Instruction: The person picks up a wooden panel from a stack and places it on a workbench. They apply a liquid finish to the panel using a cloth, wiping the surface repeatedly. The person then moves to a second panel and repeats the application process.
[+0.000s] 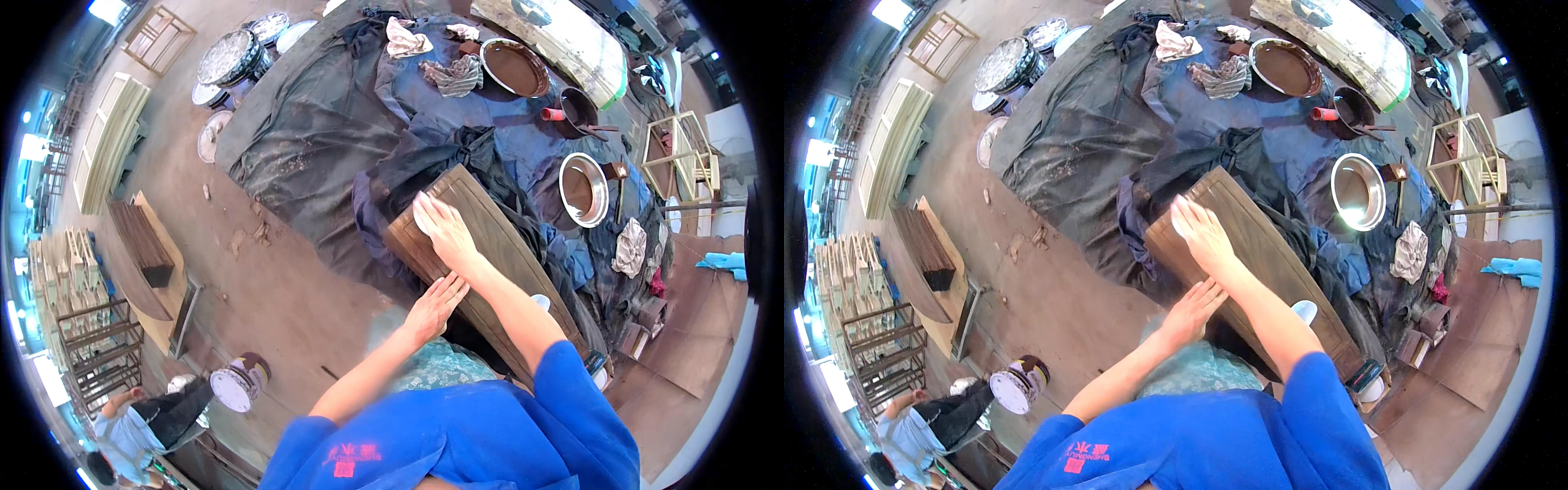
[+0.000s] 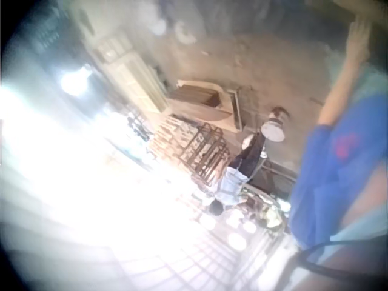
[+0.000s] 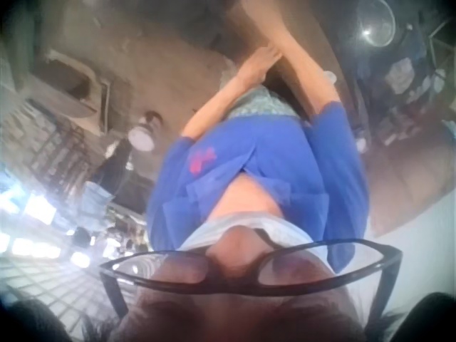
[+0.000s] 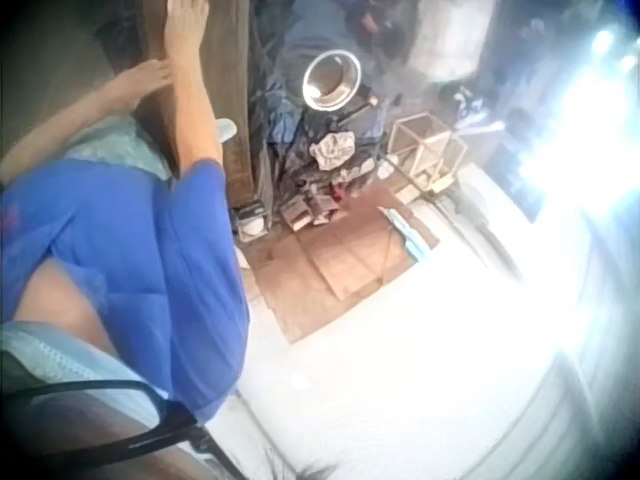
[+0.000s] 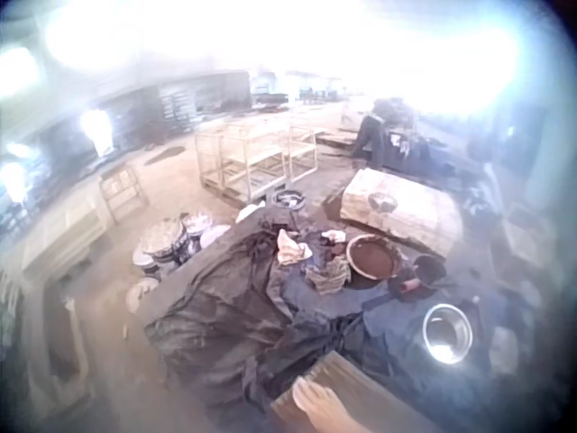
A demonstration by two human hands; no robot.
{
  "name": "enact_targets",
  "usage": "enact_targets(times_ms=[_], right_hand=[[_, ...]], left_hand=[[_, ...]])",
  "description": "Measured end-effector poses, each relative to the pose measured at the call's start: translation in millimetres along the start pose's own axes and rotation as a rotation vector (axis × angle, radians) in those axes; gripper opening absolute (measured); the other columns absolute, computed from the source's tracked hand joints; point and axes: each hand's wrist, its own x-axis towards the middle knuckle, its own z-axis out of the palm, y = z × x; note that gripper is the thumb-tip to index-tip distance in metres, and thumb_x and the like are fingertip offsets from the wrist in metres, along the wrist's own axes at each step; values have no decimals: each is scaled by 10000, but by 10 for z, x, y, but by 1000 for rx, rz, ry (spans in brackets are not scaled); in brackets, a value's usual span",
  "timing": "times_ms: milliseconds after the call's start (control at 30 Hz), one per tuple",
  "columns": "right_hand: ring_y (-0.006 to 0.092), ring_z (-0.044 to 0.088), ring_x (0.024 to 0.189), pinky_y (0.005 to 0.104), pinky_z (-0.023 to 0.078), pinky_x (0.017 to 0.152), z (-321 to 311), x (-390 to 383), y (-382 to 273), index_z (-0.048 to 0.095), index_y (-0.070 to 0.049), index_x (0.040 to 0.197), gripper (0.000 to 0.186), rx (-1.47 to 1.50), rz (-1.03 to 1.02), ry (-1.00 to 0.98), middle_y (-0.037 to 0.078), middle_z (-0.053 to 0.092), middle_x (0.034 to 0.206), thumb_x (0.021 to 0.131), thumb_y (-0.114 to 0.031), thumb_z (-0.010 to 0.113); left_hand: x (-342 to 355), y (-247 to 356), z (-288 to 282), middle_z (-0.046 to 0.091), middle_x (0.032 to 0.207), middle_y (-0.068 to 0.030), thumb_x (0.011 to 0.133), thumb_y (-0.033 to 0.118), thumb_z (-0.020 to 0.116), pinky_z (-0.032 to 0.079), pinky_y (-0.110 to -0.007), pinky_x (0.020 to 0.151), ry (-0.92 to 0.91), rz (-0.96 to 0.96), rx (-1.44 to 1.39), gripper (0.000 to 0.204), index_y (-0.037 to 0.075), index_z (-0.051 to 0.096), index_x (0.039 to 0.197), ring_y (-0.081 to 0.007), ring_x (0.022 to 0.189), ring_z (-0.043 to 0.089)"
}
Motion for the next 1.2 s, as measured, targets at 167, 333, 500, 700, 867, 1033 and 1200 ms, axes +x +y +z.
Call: enact_targets(times_ms=[167, 333, 500, 700, 867, 1033, 1200], right_hand=[[263, 486, 1401, 409, 404, 1134, -22, -114, 109, 554, -33, 1467, 573, 20, 35, 23, 100, 514, 1559, 894, -55, 552], [258, 506, 1385, 405, 405, 1131, -138, 179, 256, 585, -35, 1437, 549, 3, -84, 12, 102, 553, 1528, 891, -86, 573], [247, 524, 1361, 401, 397, 1135, -162, -127, 340, 619, -47, 1401, 517, -42, -13, 11, 86, 582, 1498, 888, -80, 569], [258, 545, 1318, 417, 388, 1144, -193, -96, 484, 628, -43, 1382, 525, -6, -50, 63, 87, 593, 1481, 859, -23, 578], [243, 544, 1319, 421, 372, 1165, -231, 166, 488, 634, -51, 1374, 502, 3, -2, 78, 68, 592, 1486, 876, -44, 569], [231, 538, 1326, 433, 368, 1171, -229, -18, 583, 616, -59, 1394, 522, -55, -36, 38, 62, 583, 1489, 875, -45, 569], [246, 543, 1314, 426, 378, 1162, -228, 208, 672, 618, -34, 1380, 528, -14, -27, 83, 92, 599, 1461, 853, -31, 586]], left_hand=[[26, 16, 15, 368, 1668, -141, 734, -33, 631, 263, -452, 1288, -62, -18, 22, 862, 10, 426, 1570, -312, 1576, 291], [34, 22, -37, 388, 1657, -161, 758, -67, 577, 306, -482, 1261, -19, -6, -14, 793, 5, 469, 1540, -344, 1561, 324], [4, 70, -4, 390, 1656, -165, 757, -69, 578, 302, -479, 1265, -28, -27, -19, 804, 8, 460, 1548, -344, 1563, 321], [25, 37, -18, 394, 1653, -164, 740, -76, 587, 300, -476, 1265, -35, -17, -3, 819, 9, 462, 1545, -341, 1563, 322], [37, 63, 24, 391, 1655, -165, 742, -73, 597, 305, -478, 1262, -34, -20, 25, 827, 11, 452, 1552, -348, 1564, 318], [25, 37, -7, 377, 1661, -169, 740, -76, 605, 300, -484, 1263, -45, -13, 21, 842, 15, 439, 1560, -350, 1568, 309], [68, 84, -43, 377, 1661, -163, 729, -89, 603, 298, -477, 1265, -44, -24, -12, 855, 25, 443, 1561, -343, 1570, 304]])
